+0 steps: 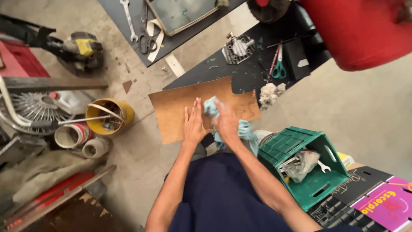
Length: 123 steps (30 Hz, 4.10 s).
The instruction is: Cleaning a metal component and tracing its outline onto cardboard to create a template
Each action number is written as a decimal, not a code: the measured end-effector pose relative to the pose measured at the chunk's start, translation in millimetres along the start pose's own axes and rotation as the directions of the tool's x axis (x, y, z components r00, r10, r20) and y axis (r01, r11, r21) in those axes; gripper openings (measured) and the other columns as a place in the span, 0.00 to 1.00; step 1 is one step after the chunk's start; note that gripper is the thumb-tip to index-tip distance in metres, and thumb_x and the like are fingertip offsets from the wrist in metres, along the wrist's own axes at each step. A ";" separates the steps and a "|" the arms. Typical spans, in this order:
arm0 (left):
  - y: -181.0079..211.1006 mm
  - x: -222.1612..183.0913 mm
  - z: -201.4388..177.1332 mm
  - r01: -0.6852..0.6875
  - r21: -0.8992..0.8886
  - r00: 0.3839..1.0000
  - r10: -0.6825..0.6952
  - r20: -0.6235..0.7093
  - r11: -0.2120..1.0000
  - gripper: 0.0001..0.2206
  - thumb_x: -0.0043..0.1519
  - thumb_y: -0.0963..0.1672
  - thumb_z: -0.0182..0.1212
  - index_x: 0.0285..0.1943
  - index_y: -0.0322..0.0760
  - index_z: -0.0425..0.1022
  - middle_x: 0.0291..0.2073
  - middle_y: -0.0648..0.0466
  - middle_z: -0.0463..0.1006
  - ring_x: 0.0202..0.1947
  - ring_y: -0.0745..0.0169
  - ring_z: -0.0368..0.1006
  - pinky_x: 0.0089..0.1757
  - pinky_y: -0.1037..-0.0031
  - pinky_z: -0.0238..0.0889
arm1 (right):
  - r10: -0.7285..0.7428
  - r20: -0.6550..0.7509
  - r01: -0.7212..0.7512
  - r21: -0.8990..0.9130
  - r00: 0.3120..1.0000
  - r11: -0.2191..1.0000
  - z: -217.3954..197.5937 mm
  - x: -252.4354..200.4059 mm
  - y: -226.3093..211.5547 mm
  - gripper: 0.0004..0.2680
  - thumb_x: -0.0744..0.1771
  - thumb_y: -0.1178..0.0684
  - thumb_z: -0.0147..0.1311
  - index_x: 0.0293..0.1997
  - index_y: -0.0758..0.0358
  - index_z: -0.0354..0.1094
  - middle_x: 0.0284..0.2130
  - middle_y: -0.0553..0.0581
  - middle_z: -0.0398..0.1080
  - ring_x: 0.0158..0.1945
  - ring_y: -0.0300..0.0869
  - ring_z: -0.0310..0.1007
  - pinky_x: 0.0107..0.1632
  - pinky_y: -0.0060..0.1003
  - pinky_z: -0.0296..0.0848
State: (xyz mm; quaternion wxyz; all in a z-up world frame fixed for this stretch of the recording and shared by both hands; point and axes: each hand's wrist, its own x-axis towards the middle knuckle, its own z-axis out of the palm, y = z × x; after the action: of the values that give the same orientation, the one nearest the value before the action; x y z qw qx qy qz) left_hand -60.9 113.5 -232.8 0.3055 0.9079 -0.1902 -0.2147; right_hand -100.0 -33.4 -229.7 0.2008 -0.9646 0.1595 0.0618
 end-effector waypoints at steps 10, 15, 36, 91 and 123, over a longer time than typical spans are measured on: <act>-14.4 0.9 7.6 -0.050 0.018 0.999 0.050 -0.005 0.999 0.64 0.41 0.54 0.79 0.82 0.34 0.32 0.80 0.51 0.42 0.79 0.55 0.40 0.72 0.51 0.20 | -0.181 0.080 0.173 0.099 0.980 0.980 53.4 -19.6 36.1 0.21 0.63 0.54 0.62 0.64 0.51 0.66 0.53 0.67 0.69 0.58 0.62 0.70 0.60 0.56 0.70; -7.3 -2.3 -18.2 -0.046 0.038 0.998 0.045 0.040 0.998 0.61 0.44 0.45 0.78 0.83 0.36 0.32 0.79 0.51 0.49 0.78 0.59 0.42 0.72 0.54 0.24 | -0.204 0.187 0.243 -0.215 0.961 0.946 16.2 2.2 78.0 0.22 0.61 0.47 0.62 0.62 0.34 0.65 0.52 0.54 0.70 0.54 0.49 0.73 0.56 0.48 0.73; -36.8 11.7 -1.5 -0.117 0.049 0.981 0.107 0.163 0.992 0.63 0.41 0.37 0.78 0.83 0.35 0.30 0.77 0.45 0.51 0.78 0.54 0.42 0.71 0.50 0.29 | -0.029 0.123 0.037 -0.057 0.992 0.998 -9.7 -43.9 33.3 0.17 0.62 0.54 0.60 0.56 0.43 0.69 0.49 0.55 0.71 0.51 0.54 0.75 0.50 0.53 0.78; -37.5 9.8 -6.0 -0.125 0.109 0.967 0.097 0.236 0.986 0.68 0.38 0.46 0.84 0.83 0.38 0.30 0.79 0.50 0.48 0.79 0.57 0.38 0.71 0.50 0.30 | 0.103 0.017 -0.103 -0.005 0.994 0.995 68.3 -63.3 49.8 0.23 0.61 0.48 0.63 0.64 0.43 0.67 0.56 0.53 0.73 0.62 0.51 0.71 0.60 0.55 0.71; 92.0 35.2 -54.8 -0.330 -0.012 0.941 0.330 0.073 0.944 0.42 0.53 0.54 0.72 0.76 0.38 0.58 0.71 0.46 0.60 0.75 0.47 0.51 0.68 0.37 0.31 | 0.575 0.293 -0.412 0.907 0.764 0.085 -163.6 -117.0 125.5 0.19 0.64 0.47 0.66 0.59 0.58 0.71 0.44 0.58 0.78 0.44 0.44 0.79 0.47 0.43 0.78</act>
State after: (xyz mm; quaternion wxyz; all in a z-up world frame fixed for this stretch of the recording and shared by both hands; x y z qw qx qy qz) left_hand -23.5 54.4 -144.4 0.3298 0.8547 -0.3510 -0.1939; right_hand -242.9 -175.9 -105.2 0.6812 -0.5400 0.4920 -0.0478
